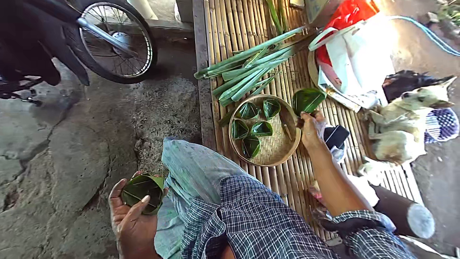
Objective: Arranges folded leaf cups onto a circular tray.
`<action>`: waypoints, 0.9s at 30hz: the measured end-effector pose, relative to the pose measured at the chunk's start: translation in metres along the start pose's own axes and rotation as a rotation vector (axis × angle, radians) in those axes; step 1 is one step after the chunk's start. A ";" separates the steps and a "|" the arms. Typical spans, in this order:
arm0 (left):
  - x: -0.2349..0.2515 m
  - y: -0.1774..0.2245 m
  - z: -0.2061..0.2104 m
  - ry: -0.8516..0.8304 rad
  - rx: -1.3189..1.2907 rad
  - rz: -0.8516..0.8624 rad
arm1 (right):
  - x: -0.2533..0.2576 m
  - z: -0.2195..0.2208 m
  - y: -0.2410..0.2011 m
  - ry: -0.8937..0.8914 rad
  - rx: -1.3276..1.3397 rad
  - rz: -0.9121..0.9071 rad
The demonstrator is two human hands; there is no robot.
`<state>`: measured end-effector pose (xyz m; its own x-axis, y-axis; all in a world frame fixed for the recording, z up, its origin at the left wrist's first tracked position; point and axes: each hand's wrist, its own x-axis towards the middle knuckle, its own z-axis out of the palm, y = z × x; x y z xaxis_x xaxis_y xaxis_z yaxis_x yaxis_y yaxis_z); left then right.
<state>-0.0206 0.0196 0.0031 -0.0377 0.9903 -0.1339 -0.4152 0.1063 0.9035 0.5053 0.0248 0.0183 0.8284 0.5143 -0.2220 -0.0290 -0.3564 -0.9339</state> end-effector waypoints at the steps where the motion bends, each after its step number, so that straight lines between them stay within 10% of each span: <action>1: 0.002 0.001 0.000 -0.004 0.006 0.002 | 0.003 -0.012 0.013 0.019 -0.051 0.063; 15: 0.005 -0.005 0.015 -0.019 0.070 -0.050 | 0.010 -0.005 0.096 -0.051 -0.284 0.359; 27: 0.001 -0.007 0.010 -0.001 0.068 -0.075 | 0.024 -0.005 0.081 -0.222 -1.267 0.013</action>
<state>-0.0086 0.0204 0.0010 -0.0082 0.9793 -0.2021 -0.3538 0.1862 0.9166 0.5256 0.0048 -0.0609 0.7177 0.5802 -0.3850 0.6146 -0.7878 -0.0415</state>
